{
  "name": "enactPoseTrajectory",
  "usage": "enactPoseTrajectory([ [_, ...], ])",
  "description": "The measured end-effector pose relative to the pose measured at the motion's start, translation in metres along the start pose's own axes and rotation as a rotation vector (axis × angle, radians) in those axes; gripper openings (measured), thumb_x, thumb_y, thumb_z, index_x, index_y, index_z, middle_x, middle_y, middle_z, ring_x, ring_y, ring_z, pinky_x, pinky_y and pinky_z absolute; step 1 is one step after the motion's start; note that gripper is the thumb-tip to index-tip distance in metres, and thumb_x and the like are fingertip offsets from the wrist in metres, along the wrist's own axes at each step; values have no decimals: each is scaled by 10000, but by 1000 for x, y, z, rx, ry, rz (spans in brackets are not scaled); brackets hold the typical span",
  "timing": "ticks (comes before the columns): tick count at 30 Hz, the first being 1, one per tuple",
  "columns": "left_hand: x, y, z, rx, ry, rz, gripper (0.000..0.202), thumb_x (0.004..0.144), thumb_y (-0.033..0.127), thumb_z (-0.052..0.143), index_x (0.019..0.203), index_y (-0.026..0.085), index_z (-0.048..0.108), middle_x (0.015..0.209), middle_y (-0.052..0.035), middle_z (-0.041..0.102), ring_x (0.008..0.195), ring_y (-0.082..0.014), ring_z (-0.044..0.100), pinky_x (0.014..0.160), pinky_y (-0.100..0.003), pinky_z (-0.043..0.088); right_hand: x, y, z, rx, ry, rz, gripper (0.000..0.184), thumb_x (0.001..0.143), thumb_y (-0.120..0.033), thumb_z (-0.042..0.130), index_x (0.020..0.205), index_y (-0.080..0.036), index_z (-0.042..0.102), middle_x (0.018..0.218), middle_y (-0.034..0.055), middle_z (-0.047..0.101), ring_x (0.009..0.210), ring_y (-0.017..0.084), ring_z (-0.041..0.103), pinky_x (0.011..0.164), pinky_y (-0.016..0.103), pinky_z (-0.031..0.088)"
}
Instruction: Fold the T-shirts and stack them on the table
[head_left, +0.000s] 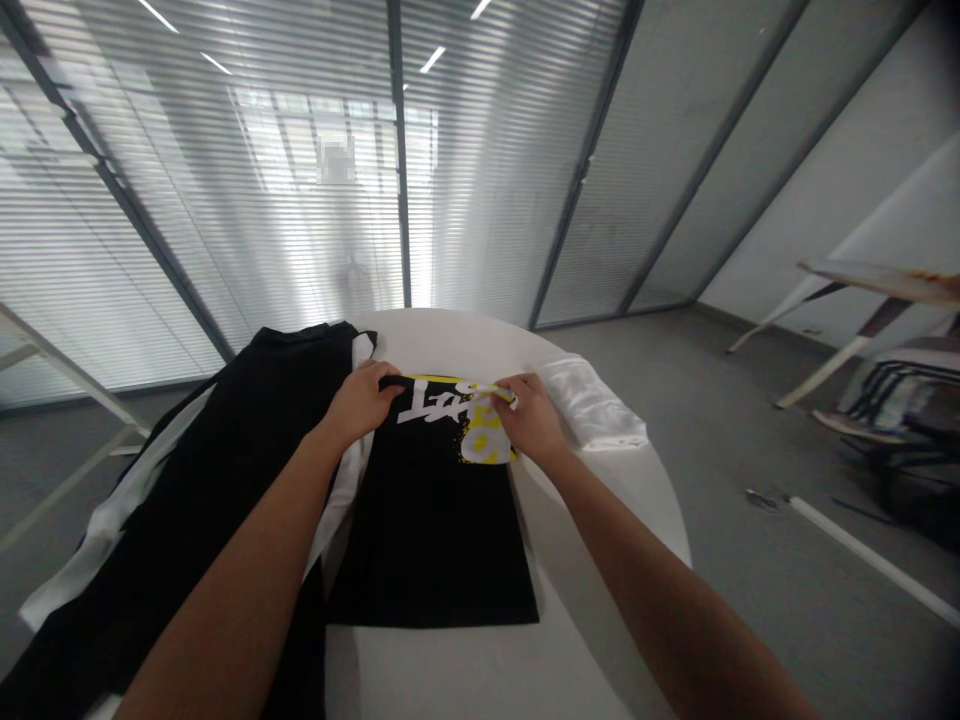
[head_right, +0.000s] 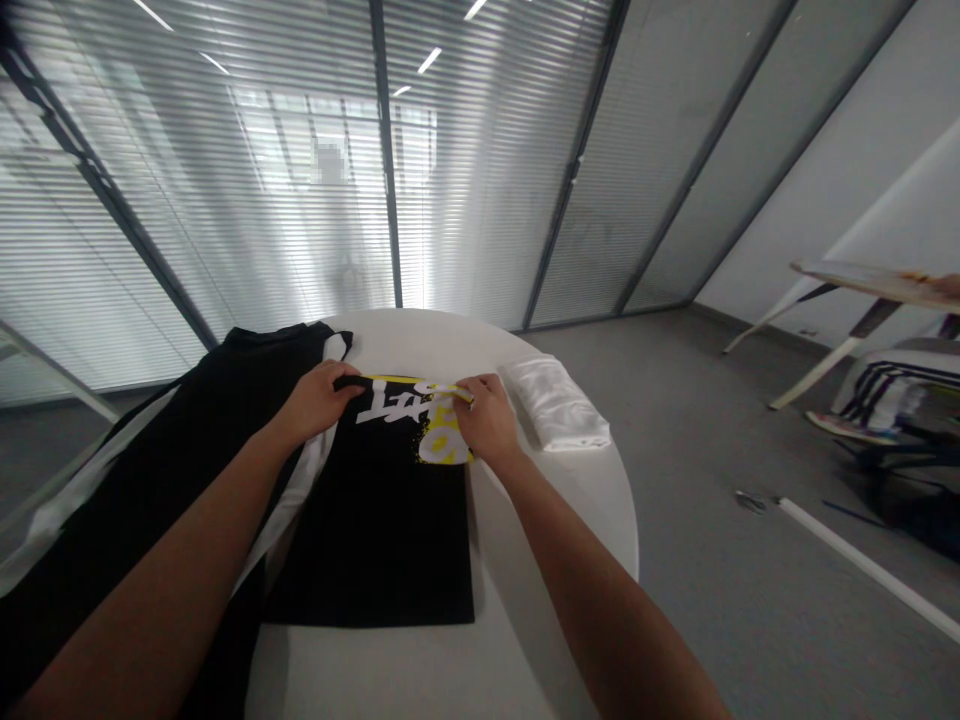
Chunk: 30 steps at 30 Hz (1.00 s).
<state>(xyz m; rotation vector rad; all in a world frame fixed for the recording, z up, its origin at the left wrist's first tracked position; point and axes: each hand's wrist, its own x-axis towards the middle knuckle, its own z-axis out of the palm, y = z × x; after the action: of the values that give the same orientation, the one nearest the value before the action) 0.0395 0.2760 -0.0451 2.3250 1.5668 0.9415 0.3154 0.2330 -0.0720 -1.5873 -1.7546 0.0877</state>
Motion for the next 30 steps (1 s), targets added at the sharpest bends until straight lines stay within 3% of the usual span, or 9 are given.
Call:
enactPoseTrajectory([
  [3,0,5,-2,-126,47,-74,166,773,300,617,858,178,691,931,-64,610,894,-218,620,879,-404,530,2,1,-1,164,53,27,220,817,-271,549,986,-186,661,1058,85,576,984,208,582,942,389,497],
  [7,-3,14,-7,-519,-30,-309,273,759,376,660,943,175,651,930,-53,593,738,-198,635,532,-356,601,3,-6,-2,515,-73,264,270,801,-394,577,998,-210,602,963,48,580,812,193,609,589,342,600],
  [10,-4,18,-9,-716,-51,-354,305,742,383,692,961,183,620,856,-31,589,722,-200,635,438,-343,596,1,-13,-4,692,-130,366,334,777,-469,602,1013,-239,542,907,13,556,747,166,602,443,262,569],
  [14,-5,20,-11,-811,-66,-381,322,734,357,713,985,190,603,856,-20,587,744,-198,641,475,-395,619,0,-15,-8,710,-145,350,343,786,-495,590,1031,-268,513,887,-8,519,684,134,567,391,231,550],
  [21,-8,20,-10,-856,-133,-358,347,758,391,697,1018,201,571,936,-29,574,816,-199,632,526,-427,628,-3,-14,-11,634,-216,383,360,829,-510,530,1107,-287,476,953,21,522,724,166,571,355,253,541],
  [26,-7,17,-8,-824,-107,-333,358,760,404,686,1032,208,561,943,-20,564,808,-194,633,535,-436,627,-2,-10,-4,670,-193,400,434,814,-524,548,1162,-292,430,1050,32,512,823,197,596,399,303,578],
  [30,-6,14,-6,-843,-23,-269,334,749,391,684,987,188,568,935,-5,569,835,-186,638,625,-425,631,3,-5,2,775,-116,369,524,775,-523,613,1193,-281,409,1087,33,539,906,201,619,523,321,616],
])
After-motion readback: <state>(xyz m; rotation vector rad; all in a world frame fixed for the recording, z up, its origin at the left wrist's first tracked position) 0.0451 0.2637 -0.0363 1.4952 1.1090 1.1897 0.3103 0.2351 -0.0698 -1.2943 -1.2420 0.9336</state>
